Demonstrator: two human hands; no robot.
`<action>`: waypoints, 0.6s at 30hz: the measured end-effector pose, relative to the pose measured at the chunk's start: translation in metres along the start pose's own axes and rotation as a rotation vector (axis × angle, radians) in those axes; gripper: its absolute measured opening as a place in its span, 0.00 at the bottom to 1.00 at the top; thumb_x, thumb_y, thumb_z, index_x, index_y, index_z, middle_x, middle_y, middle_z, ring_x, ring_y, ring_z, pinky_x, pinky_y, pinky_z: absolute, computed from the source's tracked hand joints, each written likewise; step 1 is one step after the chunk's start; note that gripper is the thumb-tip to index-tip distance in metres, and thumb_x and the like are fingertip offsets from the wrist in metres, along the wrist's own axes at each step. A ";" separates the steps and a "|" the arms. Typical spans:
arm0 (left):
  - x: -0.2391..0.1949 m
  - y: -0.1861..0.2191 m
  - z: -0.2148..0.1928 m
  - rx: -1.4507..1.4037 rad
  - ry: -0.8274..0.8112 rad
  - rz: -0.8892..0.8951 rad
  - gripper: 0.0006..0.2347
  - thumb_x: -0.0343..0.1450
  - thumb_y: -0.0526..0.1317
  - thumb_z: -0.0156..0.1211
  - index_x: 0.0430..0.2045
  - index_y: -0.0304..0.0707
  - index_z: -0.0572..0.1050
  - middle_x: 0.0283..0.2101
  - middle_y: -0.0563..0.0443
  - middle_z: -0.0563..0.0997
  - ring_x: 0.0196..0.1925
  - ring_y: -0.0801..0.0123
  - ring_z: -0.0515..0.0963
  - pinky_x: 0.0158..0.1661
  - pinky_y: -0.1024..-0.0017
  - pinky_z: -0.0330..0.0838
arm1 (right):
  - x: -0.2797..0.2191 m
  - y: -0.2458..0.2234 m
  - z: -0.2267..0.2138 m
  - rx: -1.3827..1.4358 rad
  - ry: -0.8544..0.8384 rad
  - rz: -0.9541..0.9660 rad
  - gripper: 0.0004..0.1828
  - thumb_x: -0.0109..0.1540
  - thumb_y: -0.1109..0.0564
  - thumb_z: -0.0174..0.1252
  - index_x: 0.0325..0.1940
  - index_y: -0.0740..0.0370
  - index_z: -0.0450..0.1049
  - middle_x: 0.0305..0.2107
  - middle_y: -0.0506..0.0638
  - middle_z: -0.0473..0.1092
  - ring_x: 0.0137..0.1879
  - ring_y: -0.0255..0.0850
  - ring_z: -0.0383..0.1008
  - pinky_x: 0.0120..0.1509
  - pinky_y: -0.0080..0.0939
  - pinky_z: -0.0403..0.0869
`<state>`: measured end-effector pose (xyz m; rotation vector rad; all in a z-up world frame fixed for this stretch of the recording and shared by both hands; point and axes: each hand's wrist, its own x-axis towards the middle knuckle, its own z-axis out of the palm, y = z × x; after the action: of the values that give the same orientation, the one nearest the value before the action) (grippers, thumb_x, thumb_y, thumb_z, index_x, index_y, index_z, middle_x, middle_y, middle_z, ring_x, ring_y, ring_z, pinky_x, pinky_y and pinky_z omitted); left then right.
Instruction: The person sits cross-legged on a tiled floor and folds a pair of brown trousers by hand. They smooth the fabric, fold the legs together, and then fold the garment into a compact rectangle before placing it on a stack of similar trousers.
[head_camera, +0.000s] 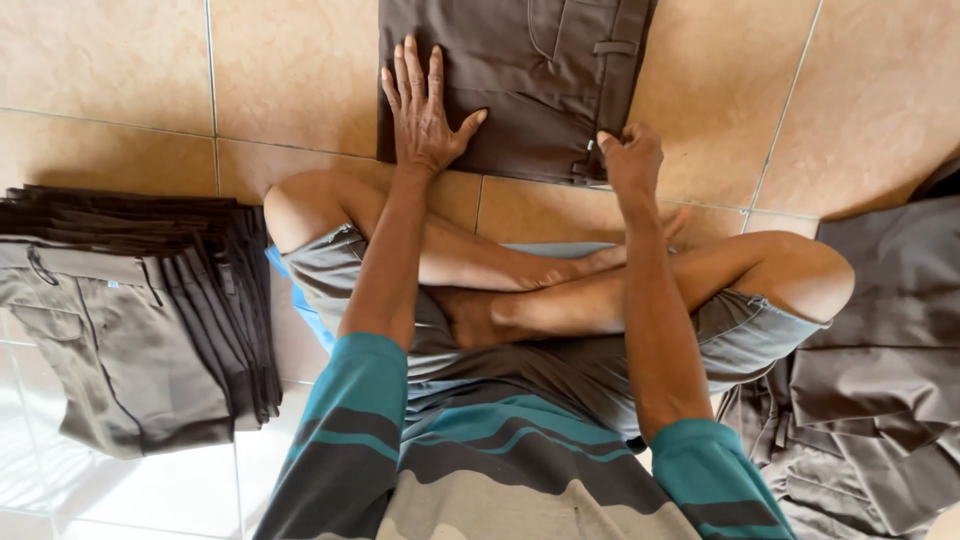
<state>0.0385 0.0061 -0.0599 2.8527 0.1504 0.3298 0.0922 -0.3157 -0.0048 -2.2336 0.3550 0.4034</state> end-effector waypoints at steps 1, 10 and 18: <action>0.000 0.006 -0.003 0.038 0.016 -0.011 0.44 0.75 0.76 0.46 0.77 0.43 0.47 0.80 0.36 0.43 0.83 0.41 0.42 0.78 0.37 0.41 | -0.003 -0.010 -0.006 0.090 -0.050 0.131 0.24 0.66 0.57 0.66 0.27 0.50 0.55 0.22 0.39 0.54 0.29 0.32 0.53 0.32 0.40 0.58; 0.007 0.021 -0.025 0.157 -0.052 -0.038 0.45 0.73 0.77 0.45 0.74 0.39 0.55 0.77 0.35 0.49 0.80 0.40 0.49 0.75 0.38 0.43 | -0.028 -0.035 0.037 -0.782 0.126 -0.514 0.39 0.78 0.39 0.46 0.84 0.59 0.40 0.78 0.62 0.38 0.82 0.63 0.47 0.74 0.78 0.57; 0.011 0.023 -0.033 0.215 -0.182 -0.076 0.44 0.76 0.77 0.40 0.76 0.41 0.48 0.78 0.35 0.46 0.80 0.43 0.44 0.75 0.41 0.39 | -0.014 -0.003 0.064 -1.020 0.241 -0.611 0.43 0.77 0.31 0.45 0.85 0.60 0.42 0.77 0.67 0.35 0.81 0.66 0.40 0.69 0.75 0.63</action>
<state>0.0433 -0.0065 -0.0198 3.0599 0.2728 0.0393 0.0698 -0.2624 -0.0362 -3.2104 -0.5528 -0.0618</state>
